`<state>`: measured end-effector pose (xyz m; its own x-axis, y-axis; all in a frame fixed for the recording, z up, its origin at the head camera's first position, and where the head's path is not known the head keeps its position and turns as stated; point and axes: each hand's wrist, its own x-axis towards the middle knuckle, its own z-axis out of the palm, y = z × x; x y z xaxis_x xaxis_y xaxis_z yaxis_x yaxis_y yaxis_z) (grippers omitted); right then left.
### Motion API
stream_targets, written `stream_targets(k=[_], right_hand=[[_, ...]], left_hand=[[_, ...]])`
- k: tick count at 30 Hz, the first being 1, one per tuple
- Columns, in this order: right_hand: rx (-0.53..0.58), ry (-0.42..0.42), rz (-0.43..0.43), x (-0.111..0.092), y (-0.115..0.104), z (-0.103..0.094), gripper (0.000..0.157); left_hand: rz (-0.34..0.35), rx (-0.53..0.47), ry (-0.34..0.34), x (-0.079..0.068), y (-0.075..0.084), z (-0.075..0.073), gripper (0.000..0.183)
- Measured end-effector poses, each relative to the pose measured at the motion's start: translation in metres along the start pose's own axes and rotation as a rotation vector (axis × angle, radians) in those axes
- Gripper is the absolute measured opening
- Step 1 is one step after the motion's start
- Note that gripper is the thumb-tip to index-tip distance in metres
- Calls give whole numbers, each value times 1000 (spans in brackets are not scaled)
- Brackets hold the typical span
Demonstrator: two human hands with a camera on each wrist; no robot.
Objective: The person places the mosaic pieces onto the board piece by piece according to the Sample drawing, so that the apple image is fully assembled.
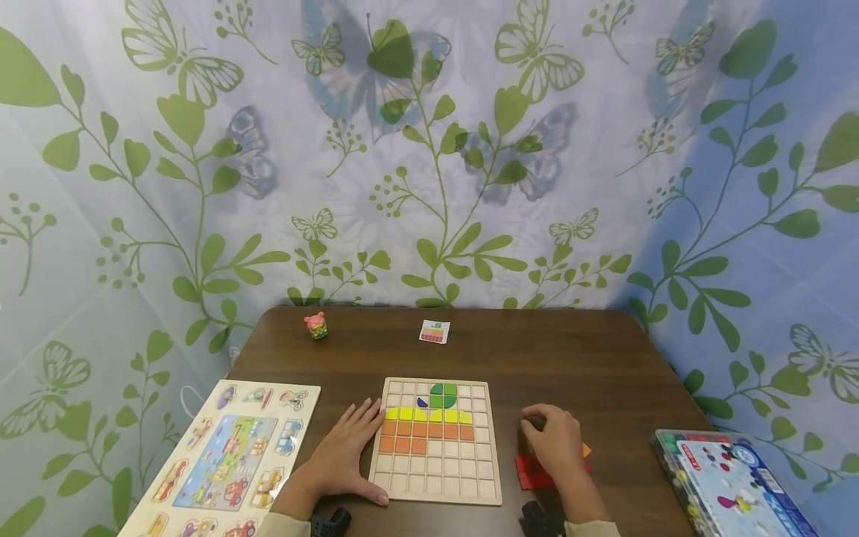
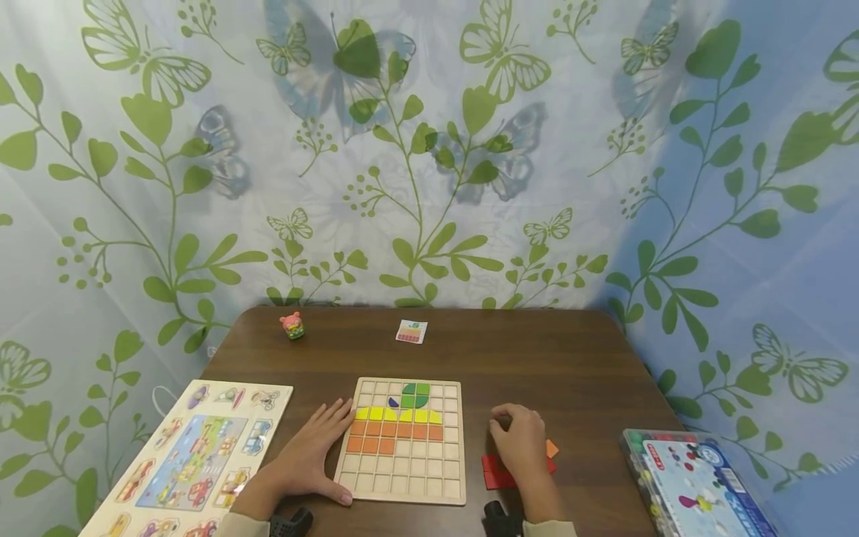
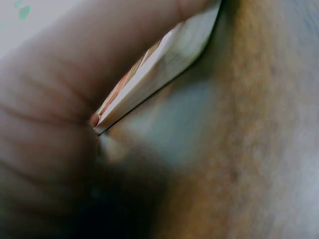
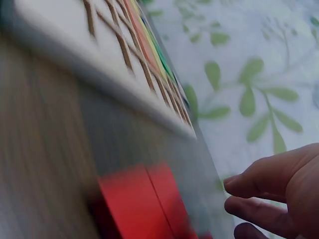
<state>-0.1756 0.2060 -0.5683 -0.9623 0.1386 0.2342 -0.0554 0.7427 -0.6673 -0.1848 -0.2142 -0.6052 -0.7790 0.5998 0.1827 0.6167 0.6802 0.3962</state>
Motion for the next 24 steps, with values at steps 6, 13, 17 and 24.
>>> stream_targets(k=[6, 13, 17, 24], right_hand=[[-28, -77, 103, 1, 22, -31, 24], [-116, -154, 125, 4, 32, -39, 19], [-145, -171, 127, 4, 31, -37, 16], [-154, -175, 149, 2, 26, -38, 13]], left_hand=[[8, -3, 10, 0, 1, 0, 143], [25, 4, 24, -1, -1, 2, 142], [37, -2, 41, -1, -1, 3, 141], [29, -20, 30, -1, -2, 4, 140]])
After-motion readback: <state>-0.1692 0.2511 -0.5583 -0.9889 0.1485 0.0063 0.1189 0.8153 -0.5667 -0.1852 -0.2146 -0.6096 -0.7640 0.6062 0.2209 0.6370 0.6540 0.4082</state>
